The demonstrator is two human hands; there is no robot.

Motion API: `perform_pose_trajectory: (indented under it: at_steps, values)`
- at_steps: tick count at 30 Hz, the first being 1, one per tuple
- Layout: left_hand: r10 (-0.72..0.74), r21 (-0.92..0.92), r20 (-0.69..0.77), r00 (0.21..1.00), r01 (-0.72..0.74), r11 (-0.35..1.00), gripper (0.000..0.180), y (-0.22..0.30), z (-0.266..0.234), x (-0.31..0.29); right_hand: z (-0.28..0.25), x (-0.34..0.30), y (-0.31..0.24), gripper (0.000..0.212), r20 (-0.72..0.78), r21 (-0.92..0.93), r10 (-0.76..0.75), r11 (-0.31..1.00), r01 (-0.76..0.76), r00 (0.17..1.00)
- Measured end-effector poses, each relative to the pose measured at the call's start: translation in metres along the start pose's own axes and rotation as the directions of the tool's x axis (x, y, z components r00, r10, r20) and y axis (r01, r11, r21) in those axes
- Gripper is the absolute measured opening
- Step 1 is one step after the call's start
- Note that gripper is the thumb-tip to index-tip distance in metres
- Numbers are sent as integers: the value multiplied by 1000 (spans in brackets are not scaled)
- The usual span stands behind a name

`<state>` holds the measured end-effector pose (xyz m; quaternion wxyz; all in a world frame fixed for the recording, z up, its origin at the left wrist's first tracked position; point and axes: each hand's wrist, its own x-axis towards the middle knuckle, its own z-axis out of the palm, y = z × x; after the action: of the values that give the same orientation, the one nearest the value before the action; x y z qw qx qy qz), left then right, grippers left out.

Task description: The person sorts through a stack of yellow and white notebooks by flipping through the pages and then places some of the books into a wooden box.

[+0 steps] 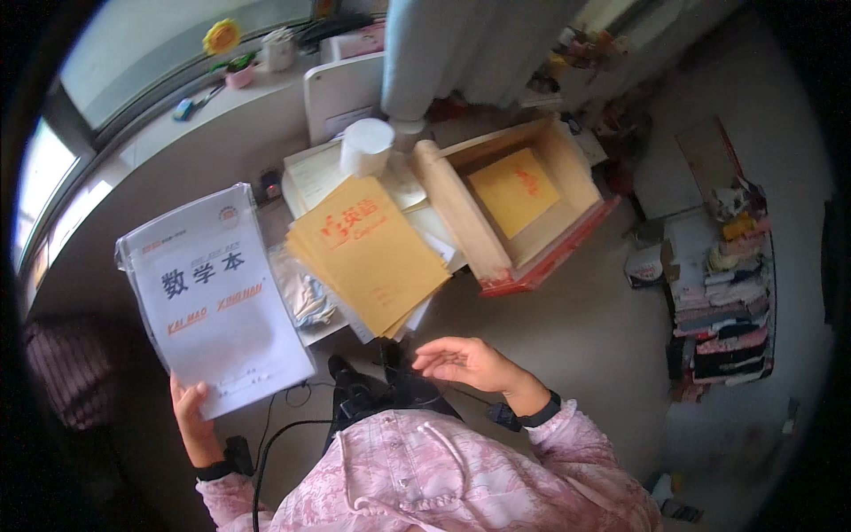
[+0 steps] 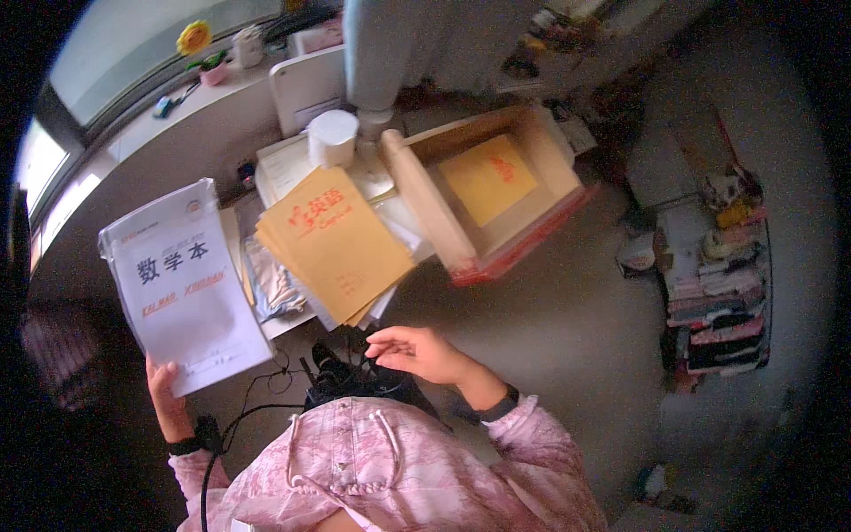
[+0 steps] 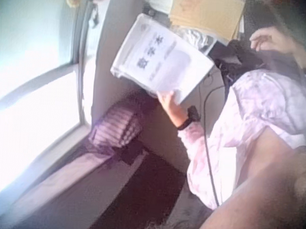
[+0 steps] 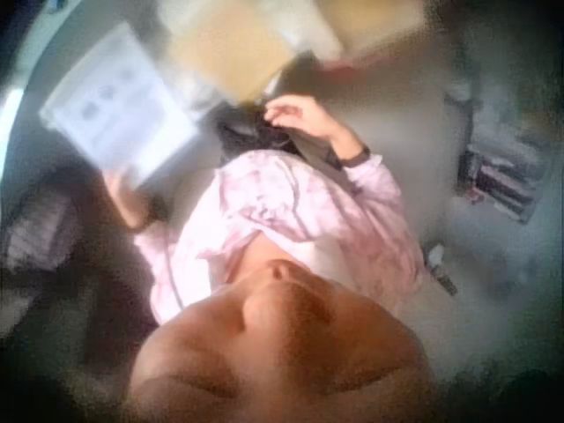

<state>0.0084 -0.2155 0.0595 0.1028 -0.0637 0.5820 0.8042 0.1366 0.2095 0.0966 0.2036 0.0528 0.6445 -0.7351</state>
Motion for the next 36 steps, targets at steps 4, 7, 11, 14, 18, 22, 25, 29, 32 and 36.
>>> perform_pose_trajectory:
  at_steps: [4, 7, 11, 14, 18, 22, 25, 29, 32, 36]
  values:
    - [-60, -101, 163, 985, 77, 992, 75, 2, 41, 2, -15, -12, -7, 54, 13, 157, -43, 987, 41, 999]
    - [-90, -109, 228, 969, 117, 987, 76, -4, 93, -1, -44, -16, -14, 78, 23, 265, -128, 957, 117, 992]
    - [-236, -17, 381, 894, 262, 965, 80, -20, 159, 8, -100, -31, -30, 88, -87, 366, -270, 887, 282, 959]
    - [-308, 71, 437, 845, 309, 948, 81, -20, 237, 5, -157, -42, -48, 89, -120, 458, -264, 840, 289, 957]
    - [-396, 179, 468, 790, 354, 918, 79, -23, 315, 6, -240, -67, -66, 85, -46, 452, -176, 874, 177, 983]
    - [-420, 256, 524, 741, 333, 908, 69, -20, 416, 15, -306, -81, -55, 76, -141, 449, -20, 890, 82, 990]
    - [-394, 397, 600, 696, 169, 902, 62, -10, 465, 31, -331, -84, -71, 59, -252, 497, -28, 854, 154, 967]
    - [-178, 325, 724, 666, -103, 940, 48, -20, 482, 46, -374, -65, -66, 54, -297, 632, -54, 737, 239, 953]
    - [-431, 332, 659, 616, 277, 902, 44, -18, 525, 56, -395, -70, -64, 50, -366, 635, -97, 701, 324, 926]
    - [-592, 422, 596, 543, 416, 806, 44, -60, 530, 91, -422, -77, -49, 43, -554, 386, -131, 835, 393, 822]
